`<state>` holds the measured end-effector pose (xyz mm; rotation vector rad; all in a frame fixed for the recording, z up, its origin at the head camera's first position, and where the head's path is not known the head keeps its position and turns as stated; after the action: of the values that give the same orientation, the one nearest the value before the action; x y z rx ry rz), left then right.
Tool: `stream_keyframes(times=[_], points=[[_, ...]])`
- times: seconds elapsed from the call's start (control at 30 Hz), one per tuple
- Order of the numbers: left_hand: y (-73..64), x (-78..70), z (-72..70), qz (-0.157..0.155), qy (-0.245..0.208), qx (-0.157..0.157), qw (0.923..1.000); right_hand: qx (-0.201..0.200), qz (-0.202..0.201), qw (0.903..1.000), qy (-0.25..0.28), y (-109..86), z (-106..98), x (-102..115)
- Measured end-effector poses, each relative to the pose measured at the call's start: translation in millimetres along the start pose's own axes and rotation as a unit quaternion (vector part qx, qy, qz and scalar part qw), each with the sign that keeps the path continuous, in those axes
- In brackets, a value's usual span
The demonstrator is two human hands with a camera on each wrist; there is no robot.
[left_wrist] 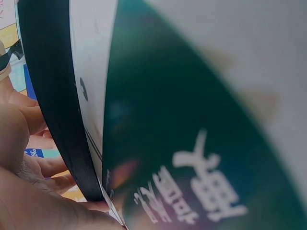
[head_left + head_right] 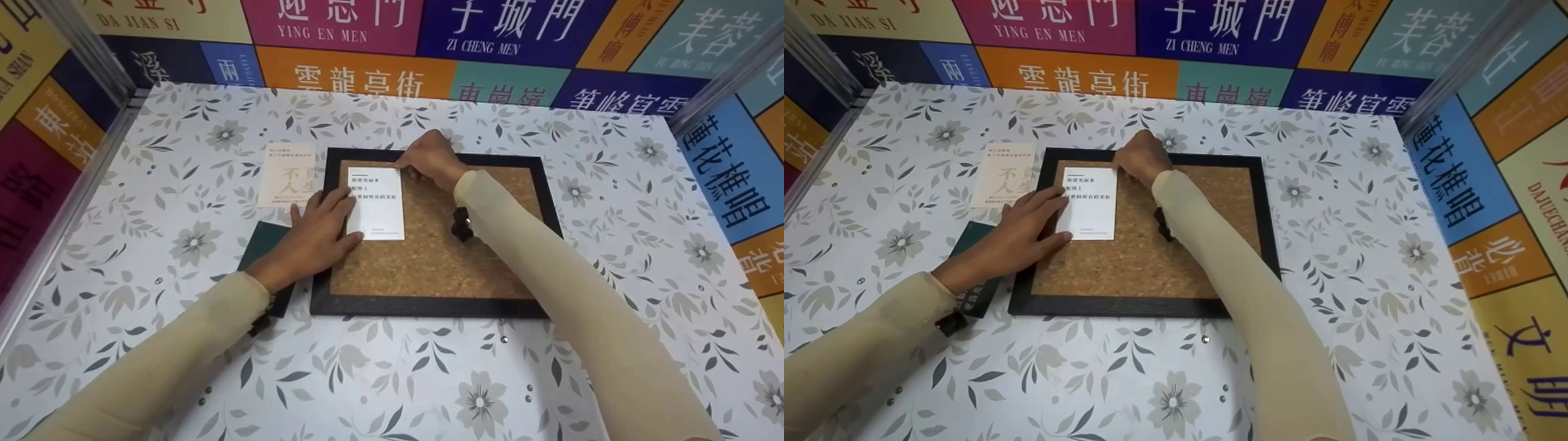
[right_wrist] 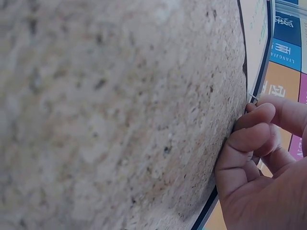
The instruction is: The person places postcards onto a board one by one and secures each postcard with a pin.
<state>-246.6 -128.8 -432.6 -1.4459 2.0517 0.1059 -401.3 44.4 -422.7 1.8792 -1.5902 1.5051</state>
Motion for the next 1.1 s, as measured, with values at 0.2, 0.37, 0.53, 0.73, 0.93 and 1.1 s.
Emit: stream_keyframes(times=[0.2, 0.37, 0.53, 0.73, 0.93, 1.1], points=[[-0.1, -0.4, -1.8, -0.002, 0.006, -0.001, 1.0, 0.002, -0.01, 0.9999, 0.002, -0.2, -1.2, 2.7], [-0.1, -1.4, -3.1, 0.005, 0.009, -0.008, 0.9999, 0.002, -0.011, 0.9999, -0.005, 0.7, -2.2, 4.3], [-1.0, -1.9, -3.1, 0.008, 0.006, -0.008, 0.9999, 0.008, -0.014, 0.9997, -0.02, -1.0, -1.5, 5.1], [-1.3, -2.6, -4.0, 0.009, 0.003, -0.01, 0.9999, 0.0, -0.036, 0.9979, -0.053, -3.0, -0.7, 9.5], [-0.5, -2.6, -3.4, 0.006, 0.004, -0.009, 0.9999, -0.015, -0.053, 0.9943, -0.091, -4.3, 0.1, 11.5], [-0.9, 0.4, 0.2, 0.002, 0.005, -0.005, 1.0, -0.023, -0.09, 0.9856, -0.142, -8.0, 8.2, 16.8]])
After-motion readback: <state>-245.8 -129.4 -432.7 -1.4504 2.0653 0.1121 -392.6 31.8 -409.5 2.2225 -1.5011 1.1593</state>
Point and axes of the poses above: each hand's wrist, its own y-axis towards the middle knuckle, its own z-axis out of the palm, x = y × z, the point moved 10 cm from there along y, towards the middle knuckle, and after that the axes turned 13 degrees about x, right-handed, at the moved point
